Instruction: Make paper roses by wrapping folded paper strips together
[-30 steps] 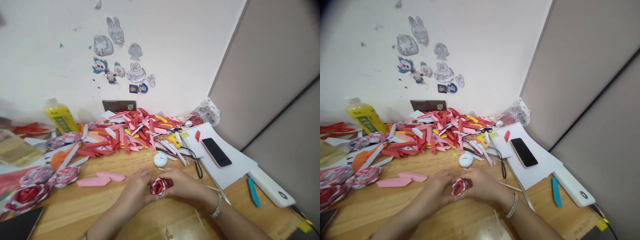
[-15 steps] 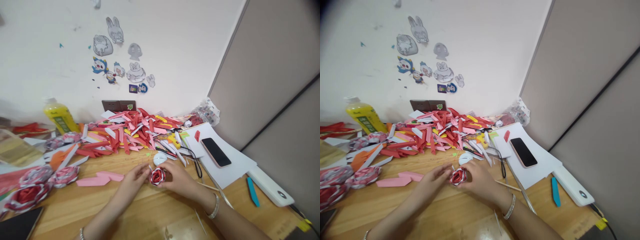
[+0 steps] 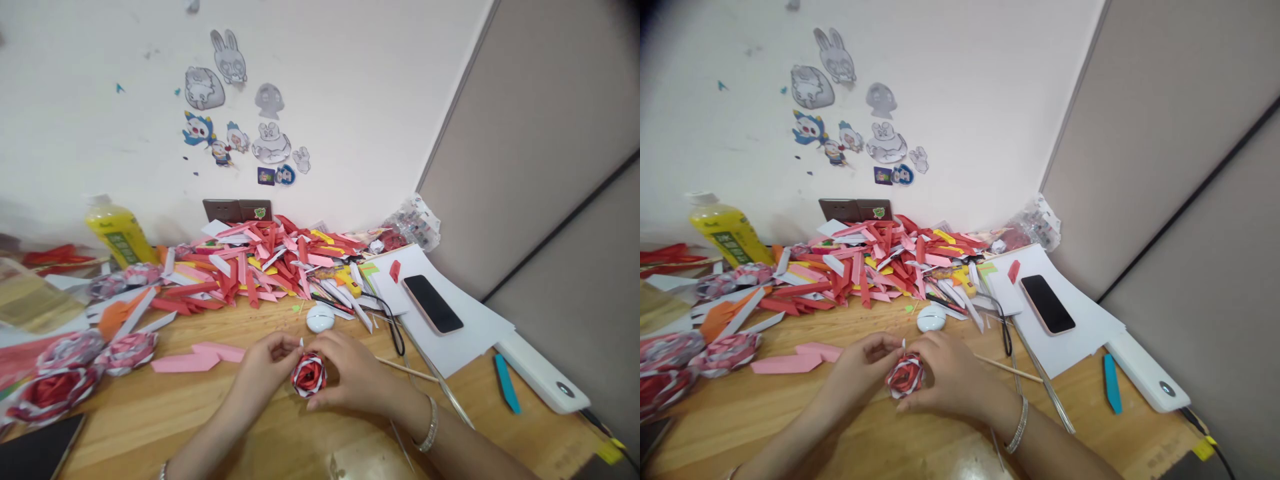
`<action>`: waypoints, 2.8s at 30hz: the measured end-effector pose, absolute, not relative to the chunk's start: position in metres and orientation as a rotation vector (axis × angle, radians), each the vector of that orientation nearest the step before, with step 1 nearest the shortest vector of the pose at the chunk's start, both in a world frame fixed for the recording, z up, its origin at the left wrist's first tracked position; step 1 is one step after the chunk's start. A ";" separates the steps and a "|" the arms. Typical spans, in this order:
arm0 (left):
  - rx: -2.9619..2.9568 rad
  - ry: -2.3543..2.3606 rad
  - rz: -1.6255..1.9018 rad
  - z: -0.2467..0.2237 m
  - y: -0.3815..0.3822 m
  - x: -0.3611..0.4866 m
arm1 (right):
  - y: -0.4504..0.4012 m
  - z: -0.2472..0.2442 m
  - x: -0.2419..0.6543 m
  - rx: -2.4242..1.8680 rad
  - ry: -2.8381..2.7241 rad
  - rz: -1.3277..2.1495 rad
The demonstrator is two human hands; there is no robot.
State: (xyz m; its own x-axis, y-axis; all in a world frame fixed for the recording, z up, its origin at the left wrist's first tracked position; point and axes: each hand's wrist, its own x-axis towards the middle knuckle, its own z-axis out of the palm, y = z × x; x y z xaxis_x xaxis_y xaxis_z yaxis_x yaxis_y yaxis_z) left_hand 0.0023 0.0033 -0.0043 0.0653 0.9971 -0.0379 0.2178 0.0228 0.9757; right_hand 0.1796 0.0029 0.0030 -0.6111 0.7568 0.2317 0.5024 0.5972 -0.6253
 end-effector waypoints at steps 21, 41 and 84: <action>1.960 1.302 0.825 0.007 -0.006 0.002 | 0.002 0.001 0.176 -1.131 -1.988 0.967; 1.558 1.086 0.643 -0.007 0.002 0.002 | 0.011 -0.015 0.181 -1.023 -1.670 1.580; 1.987 1.415 0.570 0.019 -0.014 0.014 | 0.011 0.003 0.188 -0.915 -2.537 0.759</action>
State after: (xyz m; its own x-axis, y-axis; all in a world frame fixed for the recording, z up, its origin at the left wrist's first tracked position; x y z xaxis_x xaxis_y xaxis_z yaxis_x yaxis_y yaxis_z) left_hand 0.0135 -0.0136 0.0186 0.3309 0.9436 -0.0104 0.6730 -0.2283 0.7035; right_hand 0.1880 0.0109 0.0027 -0.7353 0.6650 0.1304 0.4842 0.6503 -0.5854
